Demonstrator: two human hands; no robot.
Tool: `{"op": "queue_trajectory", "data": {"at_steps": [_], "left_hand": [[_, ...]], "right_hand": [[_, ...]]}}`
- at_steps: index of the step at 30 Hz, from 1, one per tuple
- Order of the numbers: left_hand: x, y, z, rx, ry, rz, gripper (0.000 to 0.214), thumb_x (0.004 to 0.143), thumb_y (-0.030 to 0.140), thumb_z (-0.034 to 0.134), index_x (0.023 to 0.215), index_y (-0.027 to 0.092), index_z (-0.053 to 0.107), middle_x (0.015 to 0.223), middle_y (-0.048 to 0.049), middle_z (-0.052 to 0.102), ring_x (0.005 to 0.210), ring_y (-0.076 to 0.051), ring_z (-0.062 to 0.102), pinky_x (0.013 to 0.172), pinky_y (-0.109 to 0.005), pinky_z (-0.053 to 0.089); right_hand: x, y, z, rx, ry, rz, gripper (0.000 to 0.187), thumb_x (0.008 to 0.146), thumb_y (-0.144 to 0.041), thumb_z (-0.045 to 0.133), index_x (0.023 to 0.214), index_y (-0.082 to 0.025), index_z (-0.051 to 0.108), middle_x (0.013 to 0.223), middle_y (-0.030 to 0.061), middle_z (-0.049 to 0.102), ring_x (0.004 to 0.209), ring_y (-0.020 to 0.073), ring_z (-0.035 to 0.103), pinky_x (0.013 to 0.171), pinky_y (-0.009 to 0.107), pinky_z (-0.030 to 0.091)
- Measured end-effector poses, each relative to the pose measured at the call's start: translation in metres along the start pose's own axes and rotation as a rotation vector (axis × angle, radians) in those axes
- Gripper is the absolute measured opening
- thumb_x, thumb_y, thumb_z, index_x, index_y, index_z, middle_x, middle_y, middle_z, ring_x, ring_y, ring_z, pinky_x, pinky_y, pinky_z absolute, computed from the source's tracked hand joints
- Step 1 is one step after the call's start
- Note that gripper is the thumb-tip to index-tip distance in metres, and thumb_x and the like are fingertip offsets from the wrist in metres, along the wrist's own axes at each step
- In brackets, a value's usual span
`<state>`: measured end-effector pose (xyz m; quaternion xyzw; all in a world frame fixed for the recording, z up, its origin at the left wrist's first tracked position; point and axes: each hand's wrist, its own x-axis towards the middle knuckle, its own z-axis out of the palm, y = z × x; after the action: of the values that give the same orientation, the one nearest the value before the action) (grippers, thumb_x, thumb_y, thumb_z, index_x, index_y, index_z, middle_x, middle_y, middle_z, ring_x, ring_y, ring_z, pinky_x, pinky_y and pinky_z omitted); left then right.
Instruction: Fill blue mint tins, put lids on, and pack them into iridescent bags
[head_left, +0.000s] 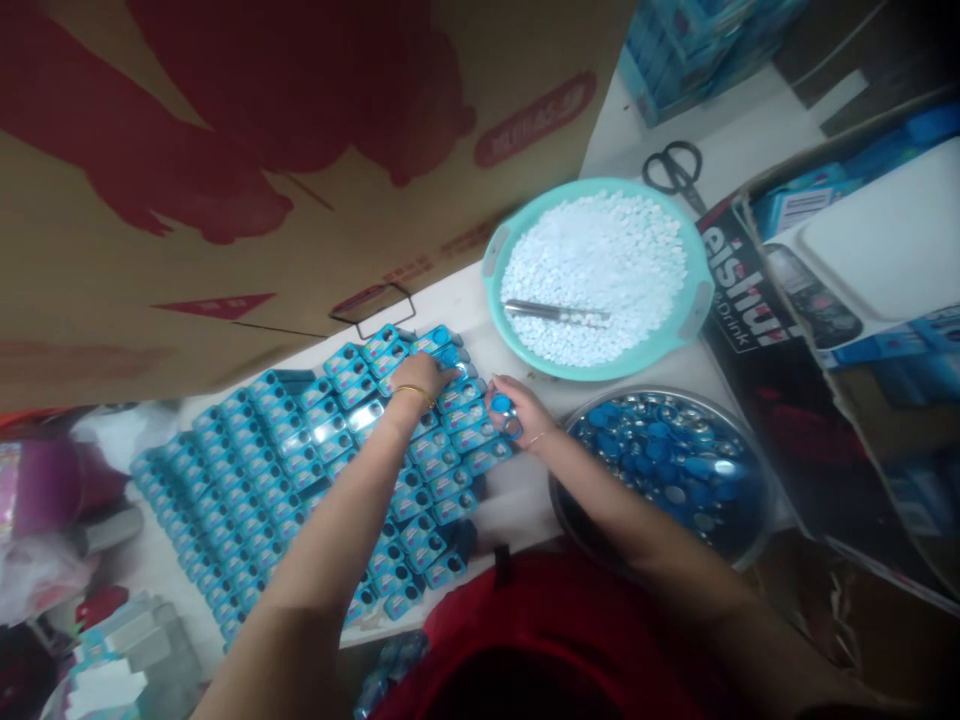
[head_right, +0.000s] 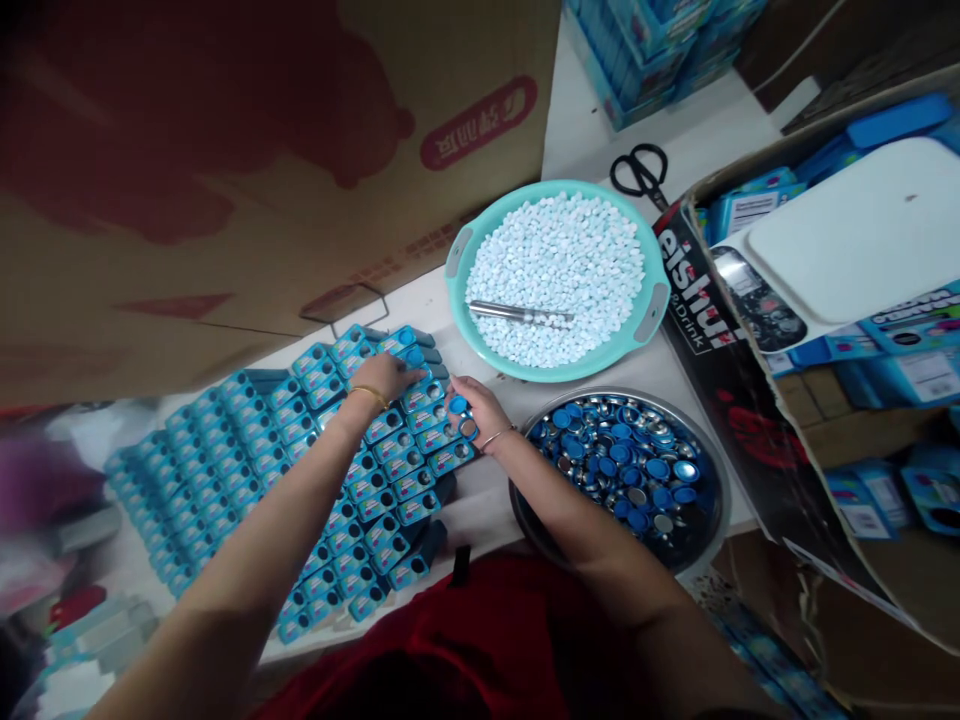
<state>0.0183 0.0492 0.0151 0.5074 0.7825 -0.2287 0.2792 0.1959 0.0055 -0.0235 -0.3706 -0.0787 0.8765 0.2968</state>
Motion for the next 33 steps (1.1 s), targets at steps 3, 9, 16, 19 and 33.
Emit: {"op": "queue_trajectory", "data": {"at_steps": [3, 9, 16, 19, 33], "left_hand": [[-0.024, 0.005, 0.006, -0.131, 0.178, 0.132, 0.028, 0.082, 0.044, 0.055, 0.080, 0.018, 0.065, 0.079, -0.0091, 0.066, 0.080, -0.024, 0.062, 0.069, -0.030, 0.043], [-0.092, 0.027, 0.036, -0.624, 0.200, 0.655, 0.008, 0.078, 0.025, 0.060, 0.083, 0.018, 0.062, 0.078, -0.0022, 0.057, 0.075, -0.015, 0.052, 0.072, -0.026, 0.043], [-0.084, 0.010, 0.051, -0.735, 0.242, 0.301, 0.024, 0.085, 0.035, 0.049, 0.070, 0.018, 0.056, 0.063, 0.0014, 0.051, 0.063, -0.013, 0.046, 0.062, -0.024, 0.038], [-0.057, 0.002, 0.045, -0.499, 0.237, 0.130, 0.029, 0.084, 0.036, 0.050, 0.061, 0.018, 0.053, 0.056, 0.0012, 0.049, 0.059, -0.013, 0.045, 0.058, -0.025, 0.033], [-0.033, 0.011, 0.023, -0.079, 0.030, -0.003, 0.037, 0.078, 0.052, 0.059, 0.070, 0.016, 0.065, 0.083, -0.0148, 0.067, 0.083, -0.029, 0.063, 0.069, -0.033, 0.043]], "right_hand": [[-0.002, 0.002, -0.002, -0.001, 0.022, -0.019, 0.044, 0.066, -0.053, 0.075, 0.071, -0.021, 0.046, 0.050, -0.0081, 0.048, 0.034, 0.0042, 0.036, 0.033, 0.018, 0.023], [-0.015, 0.009, 0.001, 0.021, 0.160, -0.027, 0.043, 0.065, -0.054, 0.075, 0.068, -0.019, 0.051, 0.053, -0.0071, 0.050, 0.048, 0.0074, 0.049, 0.045, 0.019, 0.038], [-0.023, 0.012, 0.000, 0.136, 0.154, 0.126, 0.033, 0.068, -0.045, 0.070, 0.066, -0.020, 0.049, 0.050, -0.0042, 0.053, 0.039, 0.0072, 0.040, 0.037, 0.019, 0.026], [-0.022, 0.013, -0.009, 0.163, 0.089, 0.107, 0.021, 0.070, -0.038, 0.064, 0.073, -0.020, 0.052, 0.053, -0.0030, 0.057, 0.036, 0.0079, 0.038, 0.036, 0.020, 0.025], [-0.032, 0.016, -0.010, 0.042, 0.092, 0.123, 0.044, 0.071, -0.061, 0.068, 0.081, -0.020, 0.057, 0.056, -0.0056, 0.055, 0.036, 0.0050, 0.039, 0.036, 0.019, 0.029]]}}
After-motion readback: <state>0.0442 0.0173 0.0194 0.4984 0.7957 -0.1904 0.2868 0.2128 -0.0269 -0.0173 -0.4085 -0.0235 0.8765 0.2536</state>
